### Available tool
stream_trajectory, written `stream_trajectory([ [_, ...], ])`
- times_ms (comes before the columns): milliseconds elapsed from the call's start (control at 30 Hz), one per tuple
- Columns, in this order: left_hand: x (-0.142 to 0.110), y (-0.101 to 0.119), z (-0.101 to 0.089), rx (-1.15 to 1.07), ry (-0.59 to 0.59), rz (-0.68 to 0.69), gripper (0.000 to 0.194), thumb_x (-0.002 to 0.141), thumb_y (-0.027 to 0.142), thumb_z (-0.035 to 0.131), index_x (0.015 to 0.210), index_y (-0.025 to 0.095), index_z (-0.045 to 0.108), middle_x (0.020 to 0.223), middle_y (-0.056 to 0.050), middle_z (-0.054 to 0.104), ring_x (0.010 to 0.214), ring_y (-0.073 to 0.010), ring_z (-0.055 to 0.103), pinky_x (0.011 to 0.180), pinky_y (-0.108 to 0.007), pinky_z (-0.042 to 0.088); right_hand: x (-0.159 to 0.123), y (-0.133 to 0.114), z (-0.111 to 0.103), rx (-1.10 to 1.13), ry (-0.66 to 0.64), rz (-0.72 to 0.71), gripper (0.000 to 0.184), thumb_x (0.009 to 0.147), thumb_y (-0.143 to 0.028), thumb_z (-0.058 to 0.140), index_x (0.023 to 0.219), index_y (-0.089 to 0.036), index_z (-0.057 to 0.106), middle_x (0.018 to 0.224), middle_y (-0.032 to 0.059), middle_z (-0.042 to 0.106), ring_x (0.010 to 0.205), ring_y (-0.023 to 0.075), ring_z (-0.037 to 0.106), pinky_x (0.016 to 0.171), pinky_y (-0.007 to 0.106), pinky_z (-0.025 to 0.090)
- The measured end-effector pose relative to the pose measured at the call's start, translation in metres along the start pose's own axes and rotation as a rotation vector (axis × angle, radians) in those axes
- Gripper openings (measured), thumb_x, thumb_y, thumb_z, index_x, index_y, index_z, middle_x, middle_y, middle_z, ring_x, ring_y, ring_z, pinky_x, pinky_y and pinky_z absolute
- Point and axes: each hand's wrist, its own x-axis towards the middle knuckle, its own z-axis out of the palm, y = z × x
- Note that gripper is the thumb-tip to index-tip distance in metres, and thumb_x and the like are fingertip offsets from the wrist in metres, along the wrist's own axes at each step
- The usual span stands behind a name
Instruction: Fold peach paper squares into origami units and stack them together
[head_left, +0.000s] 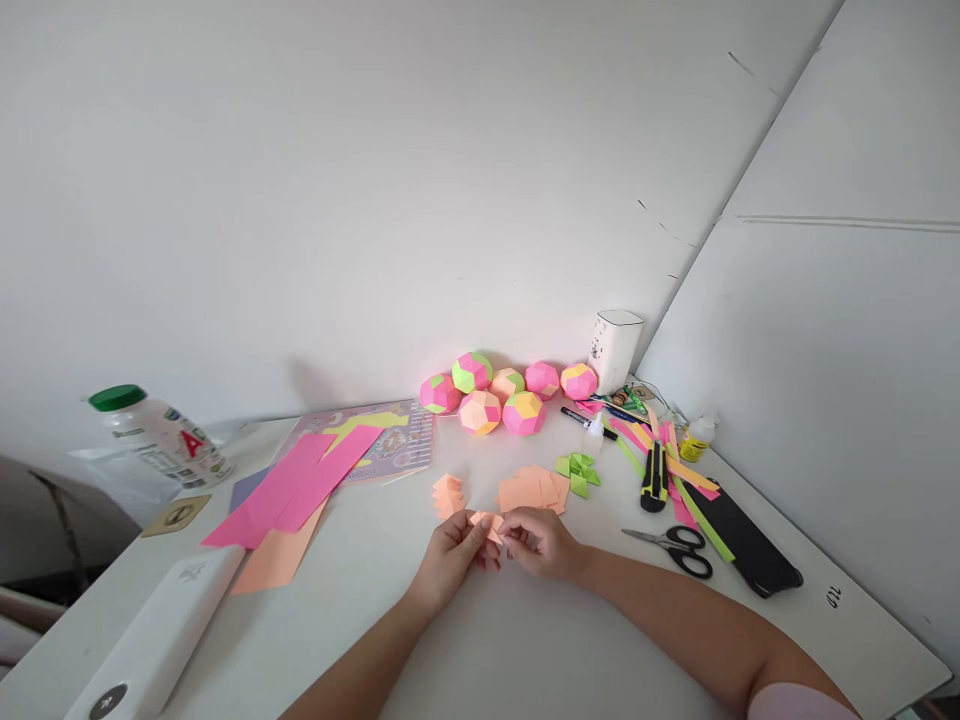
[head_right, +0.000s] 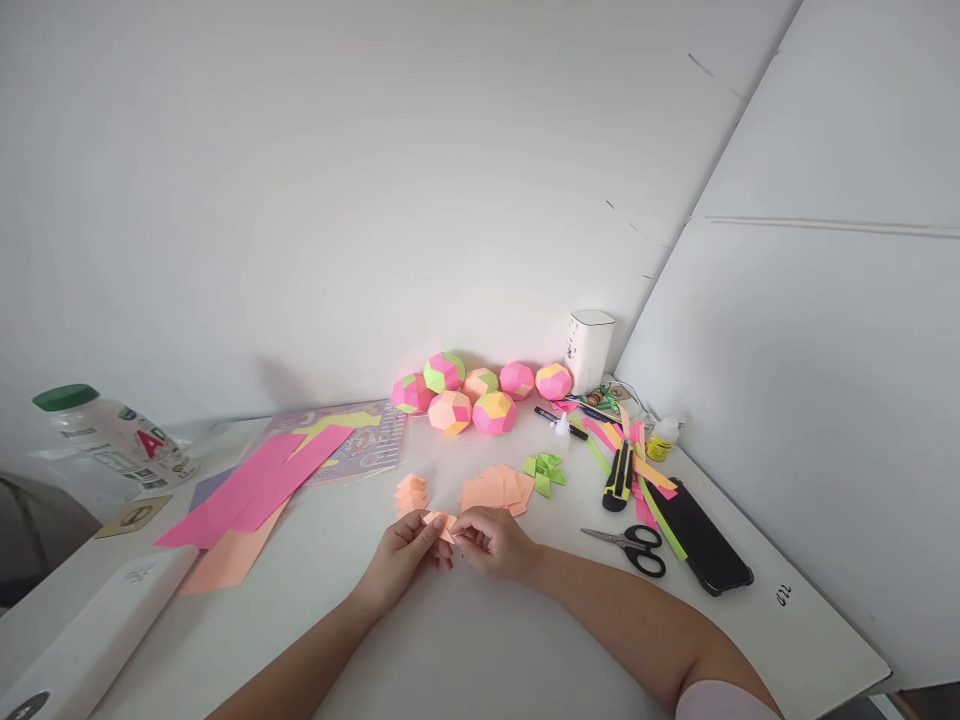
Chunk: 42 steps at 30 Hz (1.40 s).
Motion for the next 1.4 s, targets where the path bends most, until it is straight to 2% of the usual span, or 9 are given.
stream_trajectory([
  [167,-0.001,0.003,0.000,0.043,-0.083,0.029,0.035,0.083,0.052,0.048,0.072,0.018,0.049,0.051,0.004,0.056,0.044,-0.0108,0.051,0.050,-0.023,0.040,0.000,0.000,0.000,-0.007,-0.050,-0.038,0.011,0.080,-0.014,0.048,0.078,-0.017,0.059,0.061,-0.0001,0.057,0.046,0.0094,0.054,0.044,0.019,0.043],
  [300,-0.001,0.001,-0.001,0.088,-0.074,0.011,0.036,0.085,0.052,0.046,0.073,0.018,0.049,0.044,0.007,0.050,0.041,-0.0087,0.044,0.049,-0.020,0.035,-0.003,0.001,-0.001,-0.024,-0.075,-0.059,0.017,0.076,-0.009,0.046,0.085,-0.017,0.058,0.060,-0.0011,0.054,0.047,0.0096,0.052,0.044,0.019,0.042],
  [467,-0.001,-0.001,-0.002,0.083,-0.043,-0.048,0.034,0.083,0.052,0.048,0.076,0.019,0.047,0.040,0.008,0.050,0.039,-0.0087,0.043,0.048,-0.020,0.034,-0.004,0.006,0.001,-0.218,-0.003,-0.220,0.032,0.072,-0.007,0.046,0.101,-0.018,0.051,0.083,0.0046,0.054,0.059,0.0106,0.051,0.049,0.021,0.043],
  [533,-0.001,0.001,-0.001,0.089,-0.056,-0.035,0.034,0.084,0.052,0.047,0.077,0.018,0.047,0.042,0.007,0.051,0.040,-0.0092,0.045,0.049,-0.020,0.035,-0.004,0.007,0.002,-0.357,0.027,-0.289,0.028,0.074,-0.008,0.046,0.100,-0.018,0.052,0.089,0.0065,0.052,0.063,0.0112,0.050,0.052,0.022,0.044],
  [633,-0.001,0.003,0.000,0.107,-0.085,-0.012,0.035,0.084,0.053,0.045,0.079,0.018,0.048,0.045,0.006,0.053,0.044,-0.0101,0.047,0.051,-0.021,0.037,-0.002,0.005,0.003,-0.540,0.024,-0.353,0.018,0.082,-0.010,0.045,0.093,-0.019,0.057,0.084,0.0050,0.053,0.067,0.0128,0.050,0.058,0.024,0.045],
  [767,-0.002,0.004,0.002,0.126,-0.098,-0.025,0.036,0.084,0.054,0.045,0.081,0.019,0.048,0.047,0.006,0.052,0.045,-0.0109,0.048,0.051,-0.022,0.039,0.000,0.002,0.002,-0.595,0.012,-0.409,0.019,0.087,-0.008,0.044,0.088,-0.018,0.059,0.081,0.0044,0.057,0.071,0.0131,0.051,0.063,0.023,0.046],
  [1033,-0.001,0.000,0.003,0.180,0.018,0.013,0.037,0.083,0.054,0.044,0.076,0.018,0.051,0.063,0.003,0.054,0.052,-0.0114,0.049,0.053,-0.024,0.038,0.002,-0.001,0.001,-0.580,0.000,-0.412,0.022,0.087,-0.007,0.041,0.087,-0.017,0.061,0.071,0.0032,0.058,0.069,0.0144,0.050,0.061,0.024,0.047],
  [1200,-0.002,0.002,0.002,0.166,-0.011,-0.002,0.034,0.084,0.050,0.046,0.083,0.017,0.056,0.067,0.002,0.055,0.054,-0.0106,0.048,0.056,-0.024,0.038,0.001,0.000,0.002,-0.554,0.010,-0.422,0.022,0.085,-0.006,0.042,0.085,-0.016,0.061,0.075,0.0043,0.061,0.069,0.0146,0.048,0.062,0.024,0.046],
  [1400,-0.005,0.013,0.005,0.145,-0.053,-0.050,0.035,0.080,0.050,0.050,0.090,0.017,0.057,0.070,0.001,0.059,0.057,-0.0116,0.048,0.059,-0.024,0.039,-0.003,0.008,0.003,-0.514,-0.017,-0.285,0.021,0.086,-0.010,0.040,0.079,-0.017,0.058,0.078,0.0064,0.060,0.068,0.0154,0.049,0.060,0.027,0.046],
])
